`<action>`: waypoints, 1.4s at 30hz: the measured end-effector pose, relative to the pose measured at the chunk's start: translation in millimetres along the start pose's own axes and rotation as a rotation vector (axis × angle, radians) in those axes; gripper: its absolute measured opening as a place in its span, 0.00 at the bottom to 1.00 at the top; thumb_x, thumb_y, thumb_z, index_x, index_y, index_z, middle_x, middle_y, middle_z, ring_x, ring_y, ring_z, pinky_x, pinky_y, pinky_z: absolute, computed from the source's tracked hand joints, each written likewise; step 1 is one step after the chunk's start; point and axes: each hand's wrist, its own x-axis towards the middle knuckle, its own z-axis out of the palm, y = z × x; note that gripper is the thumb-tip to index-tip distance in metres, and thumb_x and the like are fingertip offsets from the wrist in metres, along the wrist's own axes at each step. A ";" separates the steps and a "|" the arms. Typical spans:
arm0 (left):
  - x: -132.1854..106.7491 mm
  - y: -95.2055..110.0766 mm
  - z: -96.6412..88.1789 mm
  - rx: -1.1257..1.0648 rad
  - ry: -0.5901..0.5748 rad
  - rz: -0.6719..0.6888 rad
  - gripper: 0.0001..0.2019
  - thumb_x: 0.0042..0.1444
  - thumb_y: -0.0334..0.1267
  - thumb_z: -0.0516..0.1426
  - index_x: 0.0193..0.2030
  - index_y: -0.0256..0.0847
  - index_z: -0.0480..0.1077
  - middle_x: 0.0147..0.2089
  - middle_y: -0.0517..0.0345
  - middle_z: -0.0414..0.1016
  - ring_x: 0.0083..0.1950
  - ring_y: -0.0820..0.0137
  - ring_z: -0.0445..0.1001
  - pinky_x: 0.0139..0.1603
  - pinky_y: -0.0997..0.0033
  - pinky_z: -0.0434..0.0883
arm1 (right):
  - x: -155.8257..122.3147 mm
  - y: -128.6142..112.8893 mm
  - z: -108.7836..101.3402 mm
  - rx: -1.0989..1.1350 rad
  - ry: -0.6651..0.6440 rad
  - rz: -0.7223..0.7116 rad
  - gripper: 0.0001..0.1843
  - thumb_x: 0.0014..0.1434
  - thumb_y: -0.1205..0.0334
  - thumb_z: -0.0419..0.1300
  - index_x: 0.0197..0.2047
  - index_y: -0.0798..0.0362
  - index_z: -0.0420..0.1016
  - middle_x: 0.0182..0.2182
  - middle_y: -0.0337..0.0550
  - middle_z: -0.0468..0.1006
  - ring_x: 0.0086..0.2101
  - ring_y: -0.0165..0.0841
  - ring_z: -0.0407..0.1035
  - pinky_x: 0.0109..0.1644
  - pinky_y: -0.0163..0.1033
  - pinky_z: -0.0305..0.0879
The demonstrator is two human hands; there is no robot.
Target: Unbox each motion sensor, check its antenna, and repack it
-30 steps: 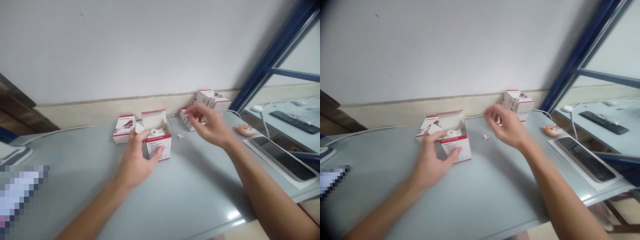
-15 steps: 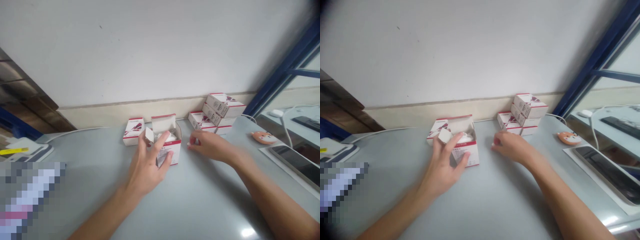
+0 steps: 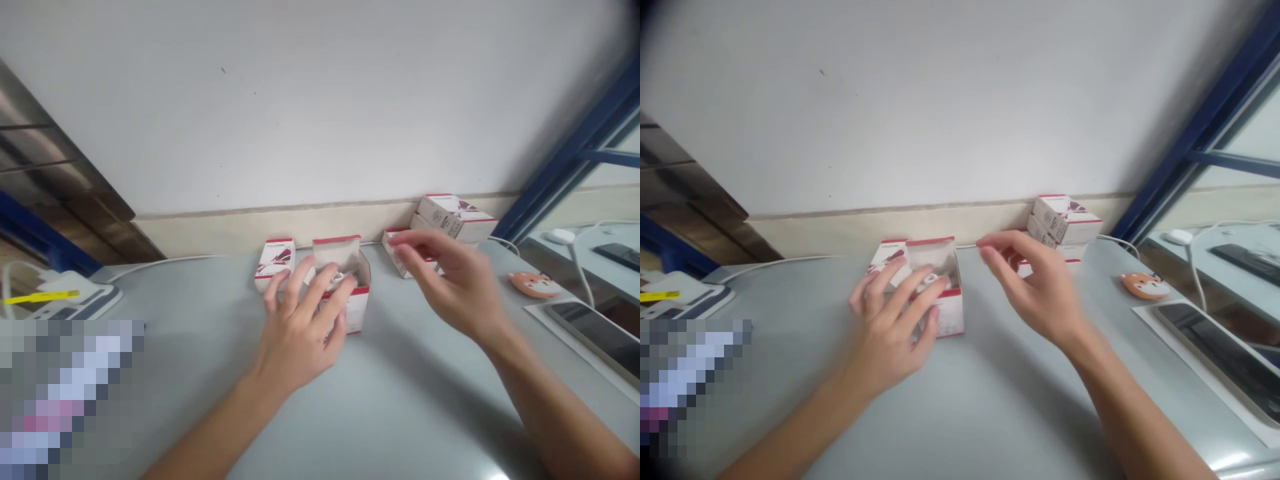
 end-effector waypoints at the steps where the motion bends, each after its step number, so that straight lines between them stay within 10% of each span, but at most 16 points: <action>1: 0.1 1.1 -0.6 0.002 0.003 0.000 0.19 0.61 0.32 0.61 0.59 0.45 0.77 0.61 0.54 0.81 0.68 0.50 0.70 0.70 0.46 0.55 | 0.7 -12.1 2.3 0.048 0.060 -0.034 0.07 0.73 0.57 0.60 0.44 0.47 0.79 0.36 0.41 0.81 0.32 0.33 0.73 0.38 0.39 0.70; 9: 2.3 8.1 -5.9 0.027 -0.033 -0.009 0.18 0.61 0.30 0.60 0.58 0.41 0.76 0.61 0.51 0.82 0.66 0.49 0.72 0.69 0.46 0.55 | 10.0 -34.4 34.1 -0.133 -0.162 -0.100 0.07 0.70 0.61 0.60 0.39 0.50 0.76 0.49 0.49 0.73 0.51 0.44 0.69 0.57 0.53 0.68; 17: 1.7 11.0 -6.6 0.052 -0.058 -0.054 0.16 0.63 0.31 0.59 0.57 0.42 0.75 0.62 0.50 0.80 0.67 0.50 0.71 0.69 0.45 0.56 | 16.6 -19.1 27.1 0.091 -0.407 0.220 0.04 0.65 0.59 0.62 0.43 0.48 0.71 0.43 0.41 0.75 0.36 0.34 0.70 0.40 0.42 0.69; 28: -5.0 10.7 7.8 -0.227 0.152 -0.214 0.30 0.58 0.30 0.63 0.66 0.47 0.62 0.71 0.40 0.54 0.76 0.46 0.56 0.71 0.41 0.65 | 3.0 -14.8 44.9 0.538 -0.275 0.439 0.15 0.65 0.60 0.63 0.54 0.42 0.67 0.48 0.39 0.70 0.39 0.32 0.67 0.42 0.39 0.66; 33: -11.7 12.5 18.9 -0.778 0.119 -0.570 0.35 0.65 0.33 0.60 0.73 0.51 0.46 0.69 0.41 0.58 0.62 0.60 0.74 0.60 0.55 0.77 | -12.7 -6.5 59.5 0.619 -0.060 0.225 0.10 0.73 0.49 0.56 0.47 0.46 0.62 0.42 0.38 0.68 0.40 0.33 0.65 0.47 0.40 0.65; 38: -13.1 2.4 16.4 -0.644 0.042 -0.357 0.25 0.66 0.33 0.59 0.67 0.48 0.60 0.63 0.44 0.63 0.67 0.57 0.68 0.64 0.52 0.74 | -15.4 -1.8 60.0 0.564 -0.165 0.146 0.17 0.76 0.48 0.52 0.37 0.49 0.66 0.36 0.38 0.69 0.38 0.33 0.66 0.48 0.41 0.66; 42: -10.4 -1.6 10.1 -0.510 0.000 -0.275 0.18 0.67 0.31 0.58 0.62 0.45 0.65 0.60 0.44 0.64 0.69 0.56 0.64 0.65 0.50 0.72 | -17.1 -2.7 66.7 0.589 0.009 0.185 0.13 0.71 0.50 0.61 0.49 0.45 0.63 0.42 0.39 0.73 0.39 0.34 0.73 0.44 0.42 0.71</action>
